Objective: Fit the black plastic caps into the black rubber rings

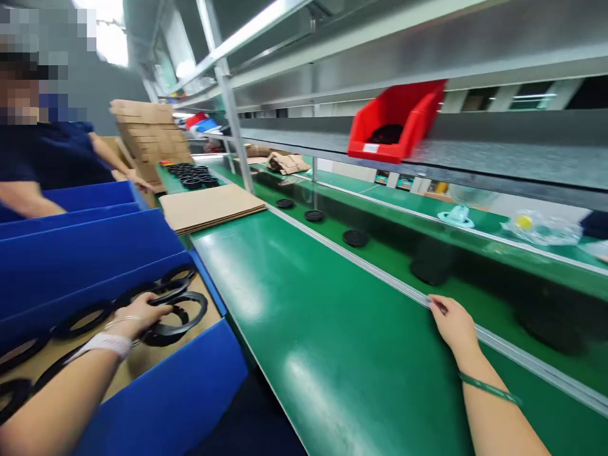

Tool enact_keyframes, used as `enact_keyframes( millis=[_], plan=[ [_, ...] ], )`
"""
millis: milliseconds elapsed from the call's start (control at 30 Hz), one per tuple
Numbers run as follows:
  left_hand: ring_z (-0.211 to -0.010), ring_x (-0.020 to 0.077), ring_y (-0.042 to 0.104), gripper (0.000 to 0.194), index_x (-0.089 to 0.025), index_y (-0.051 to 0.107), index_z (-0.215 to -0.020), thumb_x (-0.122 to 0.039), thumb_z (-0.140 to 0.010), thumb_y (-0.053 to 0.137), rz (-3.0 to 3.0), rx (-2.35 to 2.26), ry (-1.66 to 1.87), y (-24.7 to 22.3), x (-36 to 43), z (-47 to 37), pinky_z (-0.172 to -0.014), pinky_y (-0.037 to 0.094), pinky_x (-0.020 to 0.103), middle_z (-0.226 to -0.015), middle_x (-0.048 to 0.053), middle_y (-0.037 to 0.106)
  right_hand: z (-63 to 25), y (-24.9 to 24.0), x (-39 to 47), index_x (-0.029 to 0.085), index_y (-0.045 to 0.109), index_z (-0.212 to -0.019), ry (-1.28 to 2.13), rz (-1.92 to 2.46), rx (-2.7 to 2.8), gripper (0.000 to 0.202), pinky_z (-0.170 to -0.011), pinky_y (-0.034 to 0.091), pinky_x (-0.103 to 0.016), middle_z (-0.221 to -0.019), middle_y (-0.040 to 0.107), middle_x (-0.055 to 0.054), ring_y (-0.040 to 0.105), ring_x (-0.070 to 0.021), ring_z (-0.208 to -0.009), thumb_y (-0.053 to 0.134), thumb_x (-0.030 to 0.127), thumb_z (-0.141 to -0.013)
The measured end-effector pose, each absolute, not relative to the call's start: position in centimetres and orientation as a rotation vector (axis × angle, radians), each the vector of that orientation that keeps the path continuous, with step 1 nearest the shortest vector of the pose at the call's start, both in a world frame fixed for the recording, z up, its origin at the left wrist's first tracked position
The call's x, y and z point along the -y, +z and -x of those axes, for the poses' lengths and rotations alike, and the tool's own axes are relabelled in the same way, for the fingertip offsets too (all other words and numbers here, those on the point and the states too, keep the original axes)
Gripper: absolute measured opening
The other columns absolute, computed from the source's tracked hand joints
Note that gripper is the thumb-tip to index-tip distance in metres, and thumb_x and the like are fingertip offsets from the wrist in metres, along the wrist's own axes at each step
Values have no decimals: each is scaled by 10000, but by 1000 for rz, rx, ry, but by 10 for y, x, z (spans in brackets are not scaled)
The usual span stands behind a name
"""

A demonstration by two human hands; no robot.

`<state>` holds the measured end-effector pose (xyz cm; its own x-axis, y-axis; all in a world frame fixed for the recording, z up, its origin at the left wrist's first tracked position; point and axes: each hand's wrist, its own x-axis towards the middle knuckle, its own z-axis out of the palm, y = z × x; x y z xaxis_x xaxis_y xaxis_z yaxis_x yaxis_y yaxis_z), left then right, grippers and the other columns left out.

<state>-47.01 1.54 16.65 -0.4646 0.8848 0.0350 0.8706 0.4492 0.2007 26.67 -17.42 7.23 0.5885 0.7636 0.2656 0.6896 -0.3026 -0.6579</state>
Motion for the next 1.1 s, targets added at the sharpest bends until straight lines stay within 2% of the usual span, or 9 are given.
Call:
enact_keyframes(
  millis=[133,333,500,633,700,800,867,1000,1100],
  plan=[
    [-756,235,664,422,-293,549,-1065,-558,-737,582,-1798,-2405,219,208,-32,419,-658,518,285,-567,-67,579,-261,84,176,159,754,-936,105,1954,1043,330,-889,528,-509,-997,717,-136,656,-299,-850,558,343,-744],
    [-817,218,666,501,-253,604,-1075,-492,-645,696,-2474,-1614,-18,175,12,233,-847,537,321,-960,30,569,-274,109,185,178,765,-947,35,1827,843,224,-921,533,-429,-993,736,-82,667,-239,-893,599,212,-802],
    [-832,263,698,459,-245,590,-1248,-437,-833,624,-2752,-1141,-327,165,86,96,-876,547,442,-1233,133,479,-279,184,215,141,730,-1082,-79,1539,737,276,-806,587,-352,-930,743,-70,698,-204,-854,585,262,-881],
    [-942,352,709,530,-281,600,-1277,-503,-805,692,-2803,-945,-287,163,139,19,-842,569,481,-1339,155,465,-251,250,259,167,749,-1034,-230,1103,759,196,-716,588,-300,-849,726,-31,691,-170,-751,688,259,-872],
    [-990,359,707,707,-338,494,-1407,-581,-780,713,-2796,-843,-239,161,161,-8,-863,575,477,-1511,158,343,-231,272,278,182,760,-1007,-339,1018,770,149,-694,579,-291,-816,710,-13,669,-150,-698,708,222,-874],
    [-1068,384,687,916,-404,314,-1525,-640,-748,739,-2748,-702,-161,163,182,-22,-910,571,501,-1658,130,85,-203,290,293,186,769,-997,-442,962,805,131,-657,567,-297,-797,696,-10,651,-150,-665,717,185,-877],
    [-1135,383,657,903,-384,298,-1536,-586,-778,745,-2683,-604,-17,168,184,-8,-949,567,504,-1672,119,47,-191,293,295,204,767,-1015,-459,1022,868,132,-672,574,-317,-822,702,-9,665,-168,-697,707,218,-898],
    [-1031,223,680,663,-345,385,-1471,-457,-882,669,-2460,-579,390,174,153,71,-985,571,412,-1625,98,212,-198,281,287,237,752,-1083,-298,1530,1159,232,-747,582,-353,-931,728,-18,689,-206,-799,679,391,-927],
    [-1061,211,660,553,-286,427,-1408,-442,-912,613,-2418,-797,706,171,108,155,-1039,530,414,-1519,97,377,-219,255,271,232,741,-1148,65,2021,1473,362,-785,579,-385,-1022,739,-54,698,-257,-856,718,459,-867]
  ],
)
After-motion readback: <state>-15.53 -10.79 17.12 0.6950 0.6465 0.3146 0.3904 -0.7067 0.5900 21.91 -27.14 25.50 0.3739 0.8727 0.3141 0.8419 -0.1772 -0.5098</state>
